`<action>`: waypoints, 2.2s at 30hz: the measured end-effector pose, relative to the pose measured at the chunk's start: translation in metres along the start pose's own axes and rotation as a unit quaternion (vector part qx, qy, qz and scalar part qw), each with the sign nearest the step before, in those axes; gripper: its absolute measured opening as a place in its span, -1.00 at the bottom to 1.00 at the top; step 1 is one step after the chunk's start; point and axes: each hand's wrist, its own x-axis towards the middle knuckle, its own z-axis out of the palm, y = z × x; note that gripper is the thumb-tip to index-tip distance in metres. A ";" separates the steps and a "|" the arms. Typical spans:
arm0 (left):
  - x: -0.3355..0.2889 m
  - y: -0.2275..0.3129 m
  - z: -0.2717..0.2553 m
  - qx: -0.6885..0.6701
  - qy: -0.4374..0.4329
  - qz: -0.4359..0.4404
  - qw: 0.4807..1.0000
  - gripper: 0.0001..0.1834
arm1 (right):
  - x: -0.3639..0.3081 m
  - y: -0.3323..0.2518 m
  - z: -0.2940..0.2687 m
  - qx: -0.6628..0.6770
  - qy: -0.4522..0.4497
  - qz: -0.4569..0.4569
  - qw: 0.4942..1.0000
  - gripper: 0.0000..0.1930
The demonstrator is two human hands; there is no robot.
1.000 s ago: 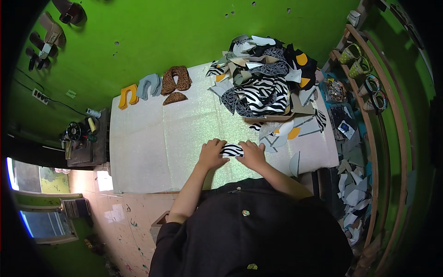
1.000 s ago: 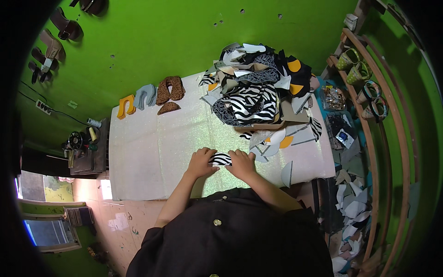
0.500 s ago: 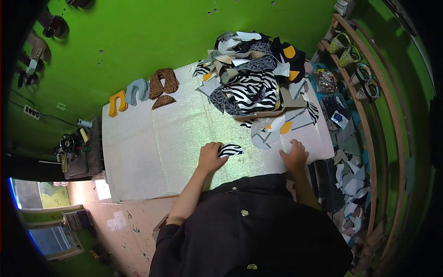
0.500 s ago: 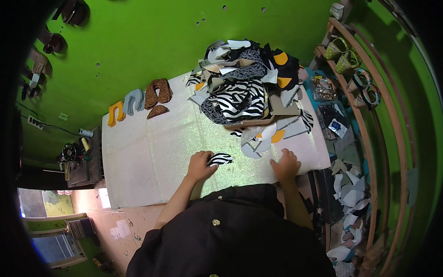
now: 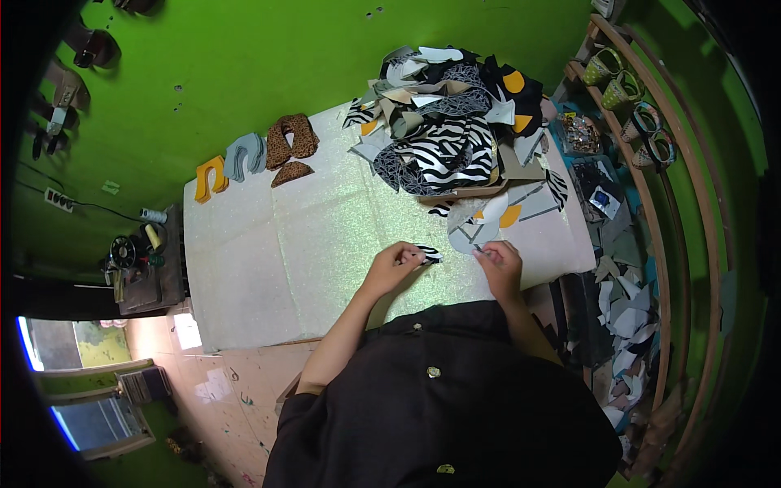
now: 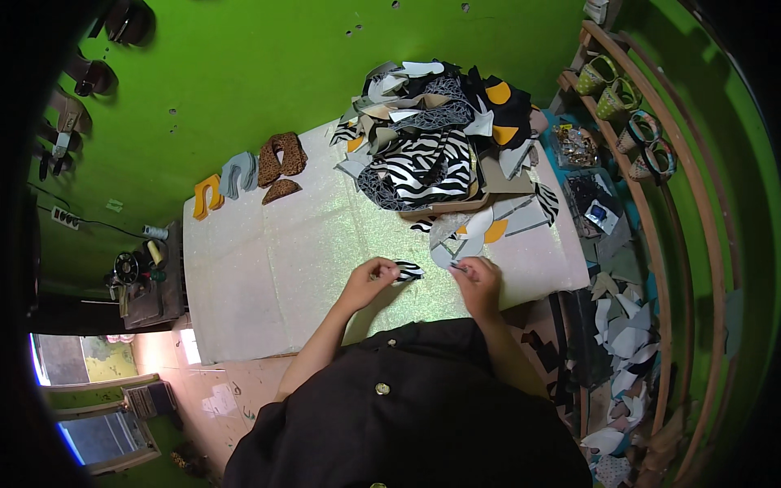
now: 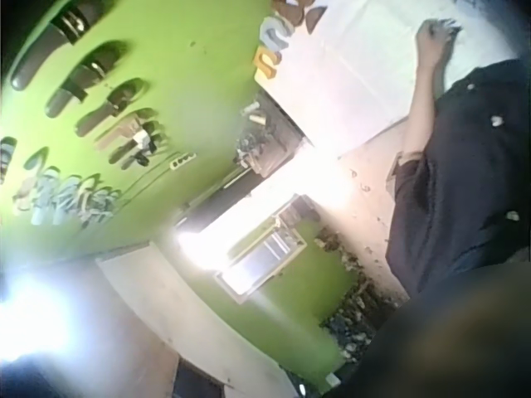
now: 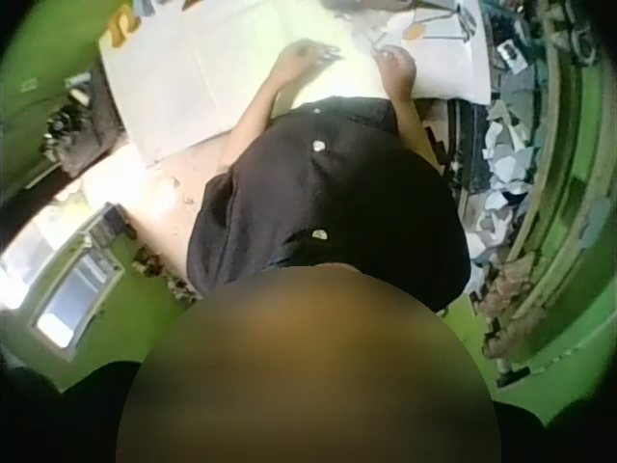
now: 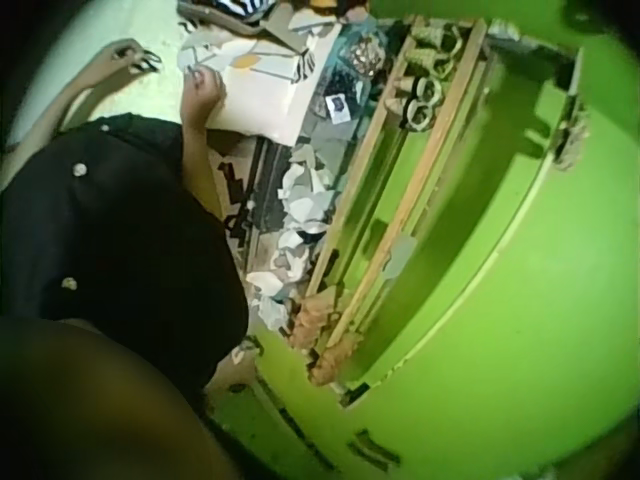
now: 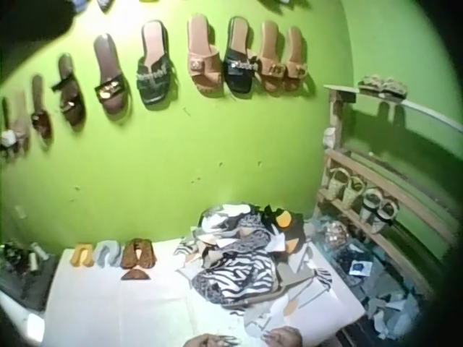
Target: Sort and organize pre-cut shoe components on a work surface.
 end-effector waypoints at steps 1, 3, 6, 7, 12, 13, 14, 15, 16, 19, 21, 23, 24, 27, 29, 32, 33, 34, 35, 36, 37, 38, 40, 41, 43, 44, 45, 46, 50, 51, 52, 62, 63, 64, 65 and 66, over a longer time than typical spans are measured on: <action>0.004 0.013 -0.005 -0.166 -0.119 -0.099 0.974 -0.51 | 0.003 -0.011 0.004 -0.032 -0.010 -0.084 0.996 -0.88; 0.004 0.026 -0.009 -0.370 -0.252 -0.220 0.867 -0.42 | 0.010 -0.024 0.019 -0.069 -0.030 -0.236 0.969 -0.90; 0.002 0.032 -0.007 -0.386 -0.161 -0.219 0.882 -0.51 | 0.010 -0.039 0.043 -0.046 -0.107 -0.302 0.946 -0.91; 0.006 0.021 -0.004 -0.363 -0.141 -0.205 0.898 -0.59 | 0.006 -0.043 0.045 -0.036 -0.160 -0.277 0.947 -0.89; 0.007 -0.005 -0.016 -0.334 -0.097 -0.145 0.926 -0.65 | 0.010 -0.050 0.044 0.008 -0.169 -0.253 0.953 -0.79; 0.010 -0.011 -0.023 -0.239 -0.153 -0.126 0.951 -0.67 | 0.017 -0.050 0.044 -0.044 -0.149 -0.230 0.961 -0.76; 0.014 -0.011 -0.027 -0.139 -0.206 -0.105 0.963 -0.69 | 0.023 -0.048 0.044 -0.096 -0.128 -0.206 0.965 -0.74; 0.019 -0.007 -0.028 -0.092 -0.212 -0.109 0.967 -0.68 | 0.027 -0.033 0.048 -0.126 -0.167 -0.156 0.965 -0.72; 0.020 -0.006 -0.026 -0.091 -0.213 -0.107 0.967 -0.68 | 0.028 -0.019 0.049 -0.127 -0.165 -0.156 0.966 -0.72; 0.025 -0.028 -0.015 0.146 -0.147 -0.039 0.977 -0.61 | 0.029 0.008 0.062 -0.208 -0.323 -0.042 0.922 -0.78; 0.021 -0.023 -0.011 0.171 -0.143 -0.052 0.973 -0.61 | 0.023 0.018 0.066 -0.222 -0.327 -0.028 0.918 -0.80; 0.021 -0.021 -0.011 0.181 -0.149 -0.100 0.967 -0.60 | 0.022 0.020 0.071 -0.267 -0.356 -0.007 0.895 -0.71; 0.017 -0.020 -0.008 0.181 -0.149 -0.101 0.967 -0.60 | 0.019 0.019 0.072 -0.267 -0.356 -0.007 0.895 -0.71; 0.002 -0.023 -0.001 0.261 -0.029 0.041 0.964 -0.29 | 0.012 0.008 0.072 -0.289 -0.252 -0.110 0.917 -0.57; 0.003 -0.026 0.000 0.270 -0.039 0.042 0.961 -0.31 | 0.017 0.001 0.072 -0.296 -0.282 -0.145 0.901 -0.47; 0.003 -0.029 0.002 0.271 -0.051 0.033 0.961 -0.36 | 0.021 0.011 0.084 -0.327 -0.333 -0.149 0.872 -0.50; 0.004 -0.031 0.002 0.269 -0.057 0.028 0.961 -0.38 | 0.020 0.013 0.085 -0.328 -0.333 -0.150 0.871 -0.50; 0.004 -0.033 0.002 0.266 -0.063 0.022 0.962 -0.40 | 0.020 0.015 0.086 -0.313 -0.331 -0.138 0.879 -0.51; 0.004 -0.034 0.002 0.265 -0.063 0.022 0.962 -0.40 | 0.019 0.016 0.087 -0.298 -0.328 -0.124 0.887 -0.52; 0.004 -0.035 0.002 0.244 -0.058 0.016 0.968 -0.41 | 0.019 0.016 0.089 -0.299 -0.329 -0.125 0.887 -0.52; 0.003 -0.036 0.003 0.223 -0.052 0.011 0.973 -0.42 | 0.019 0.016 0.092 -0.288 -0.350 -0.083 0.888 -0.53; 0.003 -0.032 0.001 0.223 -0.053 0.011 0.973 -0.42 | 0.019 0.016 0.094 -0.276 -0.369 -0.040 0.886 -0.54; 0.001 -0.025 -0.001 0.214 -0.049 0.029 0.975 -0.48 | 0.013 0.015 0.095 -0.259 -0.353 -0.056 0.897 -0.59; -0.001 -0.027 0.000 0.214 -0.049 0.029 0.975 -0.48 | 0.009 0.014 0.094 -0.242 -0.337 -0.074 0.907 -0.64; -0.008 -0.033 0.004 0.261 -0.036 0.068 0.962 -0.60 | 0.000 0.019 0.096 -0.266 -0.314 -0.128 0.903 -0.66; -0.011 -0.036 0.008 0.261 -0.035 0.067 0.962 -0.60 | -0.005 0.021 0.098 -0.288 -0.290 -0.182 0.894 -0.67; -0.015 -0.038 0.014 0.286 -0.012 0.071 0.956 -0.67 | -0.010 0.023 0.099 -0.300 -0.272 -0.201 0.892 -0.69; -0.019 -0.040 0.020 0.310 0.011 0.075 0.948 -0.73 | -0.012 0.026 0.100 -0.300 -0.273 -0.201 0.892 -0.69; -0.029 -0.044 0.032 0.299 0.099 0.082 0.945 -0.79 | -0.010 0.023 0.096 -0.283 -0.232 -0.257 0.894 -0.69; -0.030 -0.045 0.034 0.299 0.098 0.081 0.946 -0.79 | -0.010 0.021 0.095 -0.277 -0.227 -0.272 0.893 -0.69; -0.030 -0.047 0.037 0.319 0.116 0.085 0.937 -0.78 | -0.011 0.025 0.096 -0.278 -0.227 -0.272 0.893 -0.69; -0.027 -0.049 0.028 0.270 0.072 -0.014 0.960 -0.74 | -0.005 0.024 0.103 -0.195 -0.267 -0.176 0.927 -0.53; -0.025 -0.047 0.024 0.264 0.055 -0.037 0.962 -0.73 | -0.006 0.021 0.102 -0.183 -0.265 -0.150 0.935 -0.52; -0.024 -0.045 0.023 0.264 0.054 -0.038 0.962 -0.73 | -0.006 0.022 0.101 -0.182 -0.266 -0.150 0.935 -0.52; -0.022 -0.043 0.021 0.287 0.066 -0.042 0.955 -0.73 | -0.005 0.022 0.099 -0.208 -0.231 -0.182 0.933 -0.54; -0.021 -0.041 0.020 0.309 0.078 -0.045 0.947 -0.72 | -0.003 0.024 0.096 -0.234 -0.195 -0.215 0.928 -0.55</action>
